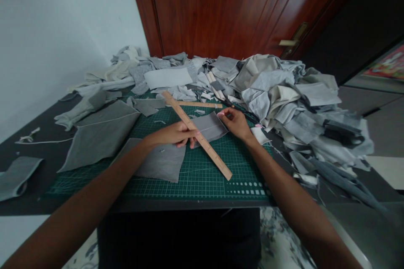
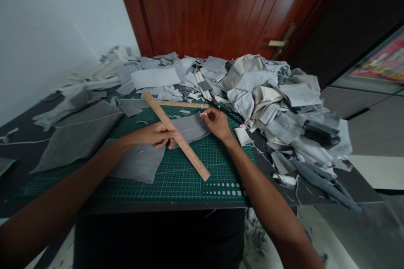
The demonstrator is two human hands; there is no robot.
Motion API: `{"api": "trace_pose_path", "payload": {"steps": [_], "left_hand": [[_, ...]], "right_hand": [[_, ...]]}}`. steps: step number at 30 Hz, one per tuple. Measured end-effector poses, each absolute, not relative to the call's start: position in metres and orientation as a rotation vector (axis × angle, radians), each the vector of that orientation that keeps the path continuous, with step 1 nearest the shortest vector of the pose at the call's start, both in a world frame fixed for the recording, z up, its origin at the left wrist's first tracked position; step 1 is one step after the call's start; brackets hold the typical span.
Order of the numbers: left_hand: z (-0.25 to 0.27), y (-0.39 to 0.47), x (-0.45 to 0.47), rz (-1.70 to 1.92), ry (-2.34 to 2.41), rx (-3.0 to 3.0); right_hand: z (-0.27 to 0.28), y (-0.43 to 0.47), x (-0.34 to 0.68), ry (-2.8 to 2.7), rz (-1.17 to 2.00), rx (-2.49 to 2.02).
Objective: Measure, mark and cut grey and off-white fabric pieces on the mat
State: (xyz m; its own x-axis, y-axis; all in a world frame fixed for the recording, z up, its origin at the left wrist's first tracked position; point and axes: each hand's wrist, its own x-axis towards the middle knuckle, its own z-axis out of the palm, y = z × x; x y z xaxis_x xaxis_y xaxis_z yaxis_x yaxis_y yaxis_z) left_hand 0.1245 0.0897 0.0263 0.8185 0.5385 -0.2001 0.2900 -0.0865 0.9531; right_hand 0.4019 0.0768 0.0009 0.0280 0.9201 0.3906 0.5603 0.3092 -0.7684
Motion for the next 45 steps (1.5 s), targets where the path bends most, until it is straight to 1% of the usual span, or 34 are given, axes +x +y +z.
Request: {"api": "trace_pose_path", "payload": {"steps": [7, 15, 19, 22, 27, 37, 45], "left_hand": [[0.021, 0.085, 0.132, 0.226, 0.733, 1.777], [0.022, 0.084, 0.132, 0.685, 0.917, 2.100], [0.023, 0.095, 0.125, 0.825, 0.936, 2.470], [0.016, 0.106, 0.118, 0.775, 0.908, 2.675], [0.008, 0.112, 0.116, 0.736, 0.852, 2.728], [0.007, 0.105, 0.119, 0.645, 0.897, 2.758], [0.001, 0.104, 0.122, 0.532, 0.843, 2.787]], "right_hand": [[0.004, 0.072, 0.394, -1.740, 0.433, -1.385], [0.003, 0.071, 0.394, -1.764, 0.372, -1.412], [0.005, 0.069, 0.391, -1.808, 0.335, -1.399], [0.006, 0.066, 0.388, -1.904, 0.314, -1.357], [0.008, 0.062, 0.385, -2.051, 0.319, -1.379], [0.007, 0.062, 0.385, -2.059, 0.297, -1.414], [0.008, 0.062, 0.384, -2.038, 0.294, -1.394]]}}
